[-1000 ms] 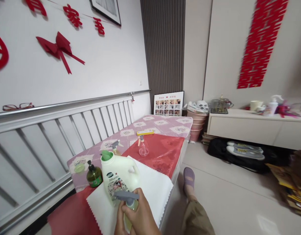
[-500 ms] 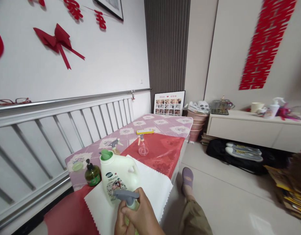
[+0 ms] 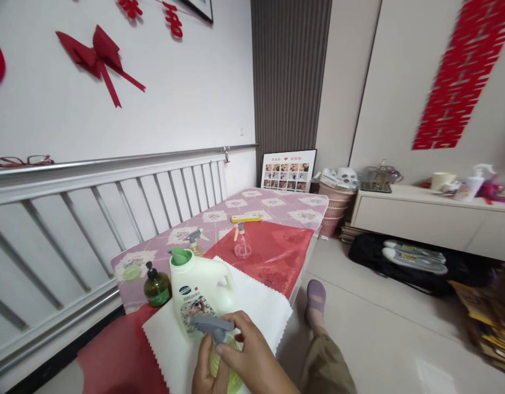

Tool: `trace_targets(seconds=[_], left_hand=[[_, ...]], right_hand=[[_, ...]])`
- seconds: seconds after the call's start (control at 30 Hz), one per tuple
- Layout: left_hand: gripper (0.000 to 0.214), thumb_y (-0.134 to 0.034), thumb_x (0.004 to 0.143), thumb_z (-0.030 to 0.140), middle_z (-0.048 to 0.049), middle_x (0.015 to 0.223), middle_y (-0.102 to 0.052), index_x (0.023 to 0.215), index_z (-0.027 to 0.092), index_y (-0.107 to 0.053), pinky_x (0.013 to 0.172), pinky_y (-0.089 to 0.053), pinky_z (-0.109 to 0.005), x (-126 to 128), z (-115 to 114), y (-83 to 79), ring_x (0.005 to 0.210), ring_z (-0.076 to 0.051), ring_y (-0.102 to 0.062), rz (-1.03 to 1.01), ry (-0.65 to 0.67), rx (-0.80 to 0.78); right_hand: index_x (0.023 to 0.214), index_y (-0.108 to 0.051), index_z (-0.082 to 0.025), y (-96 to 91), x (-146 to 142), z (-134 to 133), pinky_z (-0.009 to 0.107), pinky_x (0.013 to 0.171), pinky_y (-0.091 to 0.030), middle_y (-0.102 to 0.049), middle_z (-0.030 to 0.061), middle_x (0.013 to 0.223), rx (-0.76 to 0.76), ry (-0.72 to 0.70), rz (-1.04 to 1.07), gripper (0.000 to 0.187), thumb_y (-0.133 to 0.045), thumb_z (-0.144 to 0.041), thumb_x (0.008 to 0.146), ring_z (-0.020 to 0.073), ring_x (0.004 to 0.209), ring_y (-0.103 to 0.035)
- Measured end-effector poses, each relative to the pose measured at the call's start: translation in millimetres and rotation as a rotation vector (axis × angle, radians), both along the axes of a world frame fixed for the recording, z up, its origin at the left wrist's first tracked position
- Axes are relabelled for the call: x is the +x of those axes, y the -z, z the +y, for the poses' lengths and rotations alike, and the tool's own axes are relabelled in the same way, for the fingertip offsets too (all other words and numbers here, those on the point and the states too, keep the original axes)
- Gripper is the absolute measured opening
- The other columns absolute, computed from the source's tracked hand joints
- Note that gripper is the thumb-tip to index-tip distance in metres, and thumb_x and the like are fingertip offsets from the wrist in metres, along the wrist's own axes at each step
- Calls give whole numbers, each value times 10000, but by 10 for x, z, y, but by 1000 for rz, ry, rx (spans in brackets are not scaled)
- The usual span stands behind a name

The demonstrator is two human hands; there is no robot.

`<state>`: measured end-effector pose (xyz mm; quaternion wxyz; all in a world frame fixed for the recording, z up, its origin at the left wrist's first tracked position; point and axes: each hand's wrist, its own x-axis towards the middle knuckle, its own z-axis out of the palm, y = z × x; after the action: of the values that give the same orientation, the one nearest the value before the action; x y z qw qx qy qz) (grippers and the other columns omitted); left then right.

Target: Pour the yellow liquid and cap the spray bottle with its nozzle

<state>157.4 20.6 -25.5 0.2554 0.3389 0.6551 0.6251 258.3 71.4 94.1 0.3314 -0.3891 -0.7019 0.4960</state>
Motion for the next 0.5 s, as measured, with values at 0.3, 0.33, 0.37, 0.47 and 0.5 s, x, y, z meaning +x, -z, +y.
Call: trace_targets(seconds=[0.3,0.33,0.37,0.47,0.5], left_hand=[[521,-533,825,479,-196,1277,-753,1210,139,-620,1041,-538,-374,5,10,-167,1249,-317,-687,10,3,10],[528,-531,822,479,-192,1284,-751,1215,139,-620,1047,-533,-368,3,5,-179,1256,-309,-682,17,1,4],[535,-529,820,477,-191,1290,-748,1222,134,-618,1047,-530,-363,1,1,-190,1259,-304,-680,19,-3,-8],[553,-531,820,458,-210,1306,-732,1243,111,-607,1044,-532,-379,-2,-10,-225,1263,-318,-676,12,-1,-42],[554,-537,818,449,-217,1320,-723,1249,107,-603,1054,-527,-390,-3,-11,-237,1274,-327,-668,11,4,-44]], right_hand=[[921,-702,-241,-54,30,26,378,889,-510,-636,38,978,110,-164,57,122,-609,-294,864,237,960,-631],[916,-699,-241,-51,30,33,376,882,-511,-634,35,968,107,-170,65,117,-612,-307,875,236,947,-626],[913,-697,-242,-45,30,40,374,879,-510,-632,34,963,102,-176,73,113,-614,-314,882,236,943,-623],[906,-695,-240,-14,27,66,375,886,-507,-626,31,959,87,-194,87,119,-621,-331,888,239,953,-622],[908,-696,-238,0,24,74,376,892,-504,-622,30,957,84,-197,89,126,-624,-338,885,240,960,-622]])
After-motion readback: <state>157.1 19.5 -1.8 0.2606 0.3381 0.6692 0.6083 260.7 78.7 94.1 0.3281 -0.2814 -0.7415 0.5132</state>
